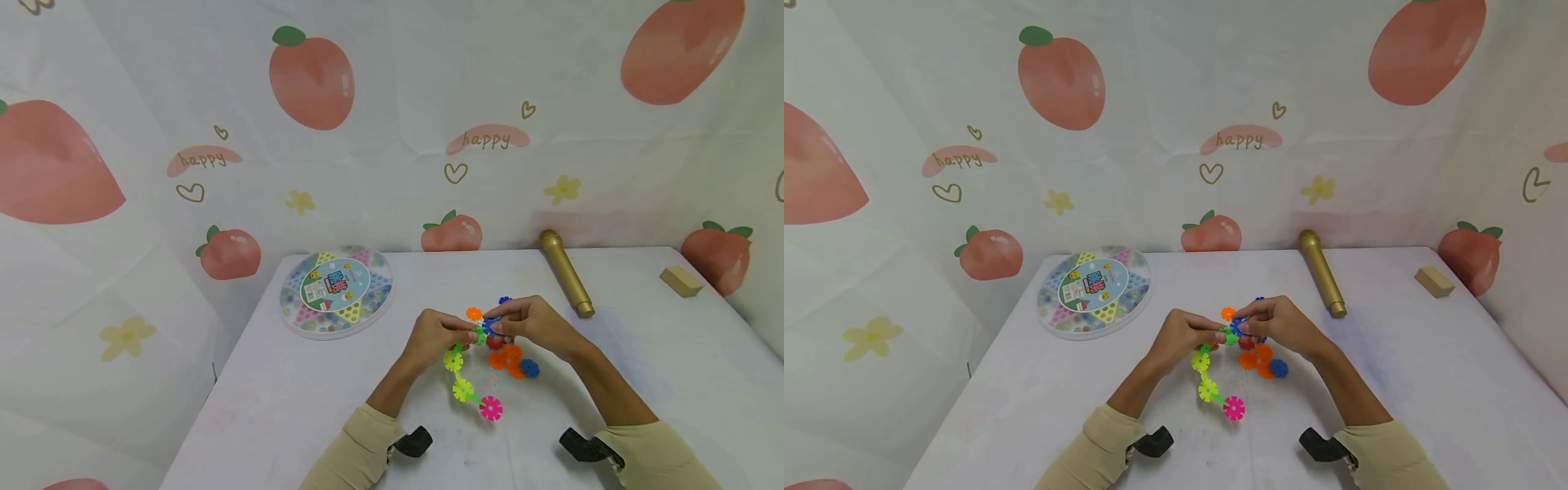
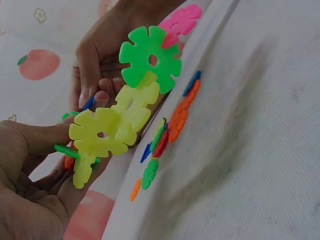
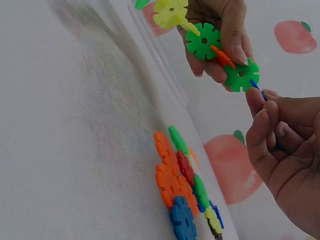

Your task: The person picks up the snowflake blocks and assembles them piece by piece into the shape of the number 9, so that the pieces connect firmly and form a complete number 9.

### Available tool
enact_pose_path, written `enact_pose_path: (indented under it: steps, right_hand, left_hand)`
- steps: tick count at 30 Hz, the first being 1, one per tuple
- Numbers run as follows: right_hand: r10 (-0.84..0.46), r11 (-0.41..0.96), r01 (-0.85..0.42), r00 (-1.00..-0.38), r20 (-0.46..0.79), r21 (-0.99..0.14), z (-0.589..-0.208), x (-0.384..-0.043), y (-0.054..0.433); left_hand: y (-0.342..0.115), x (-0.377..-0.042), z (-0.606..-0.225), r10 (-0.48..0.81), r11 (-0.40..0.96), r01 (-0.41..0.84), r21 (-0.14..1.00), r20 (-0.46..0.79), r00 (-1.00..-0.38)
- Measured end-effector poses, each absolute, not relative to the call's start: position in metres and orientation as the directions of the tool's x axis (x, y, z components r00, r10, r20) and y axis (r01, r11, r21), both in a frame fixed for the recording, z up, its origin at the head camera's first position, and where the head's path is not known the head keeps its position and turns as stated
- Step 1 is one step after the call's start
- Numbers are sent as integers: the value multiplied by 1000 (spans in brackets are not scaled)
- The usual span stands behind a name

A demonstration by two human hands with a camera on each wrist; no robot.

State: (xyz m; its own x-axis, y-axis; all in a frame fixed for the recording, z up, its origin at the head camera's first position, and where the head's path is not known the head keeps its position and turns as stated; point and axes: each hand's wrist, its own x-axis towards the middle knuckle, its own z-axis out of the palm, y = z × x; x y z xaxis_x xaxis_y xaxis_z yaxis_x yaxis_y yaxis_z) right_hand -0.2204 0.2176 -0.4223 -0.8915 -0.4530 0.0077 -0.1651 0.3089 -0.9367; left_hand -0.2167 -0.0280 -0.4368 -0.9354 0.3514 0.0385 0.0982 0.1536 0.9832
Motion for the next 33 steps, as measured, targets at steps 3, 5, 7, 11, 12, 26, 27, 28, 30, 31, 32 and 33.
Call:
enact_pose_path:
  steps: [3,5,7,11,12,26,27,28,30,31,32,33]
  right_hand:
    - [-447,305,-146,-895,-6,-941,-422,-220,217]
    - [-439,301,-127,-898,-19,-945,-422,-219,216]
    - [-439,296,-115,-898,-28,-948,-422,-219,215]
    - [-451,261,-90,-892,-39,-961,-424,-219,213]
    - [-456,251,-86,-889,-39,-964,-424,-219,212]
    - [-417,271,-85,-908,-38,-959,-427,-224,215]
    - [-414,264,-83,-910,-35,-961,-427,-225,215]
    - [-407,260,-78,-913,-37,-962,-427,-225,215]
    - [-394,261,-67,-918,-42,-963,-427,-225,214]
    - [-392,259,-63,-919,-46,-964,-427,-225,213]
    - [-392,256,-60,-919,-47,-965,-427,-224,213]
    - [-393,257,-56,-918,-52,-965,-427,-224,212]
  left_hand:
    - [-27,-216,-437,354,153,100,983,40,-934]
    - [-27,-217,-438,355,157,103,982,41,-934]
    - [-27,-217,-438,356,163,109,981,44,-933]
    - [-28,-216,-437,355,186,129,974,56,-933]
    - [-29,-216,-437,357,190,131,973,56,-932]
    - [-28,-217,-434,363,117,41,992,-5,-932]
    - [-27,-216,-434,360,119,34,992,-11,-933]
    - [-28,-216,-434,363,120,27,992,-18,-932]
    - [-28,-216,-434,380,118,13,993,-33,-924]
    - [-28,-215,-434,390,121,6,993,-42,-920]
    - [-28,-215,-434,402,118,2,993,-46,-914]
    - [-27,-214,-434,410,127,8,992,-45,-911]
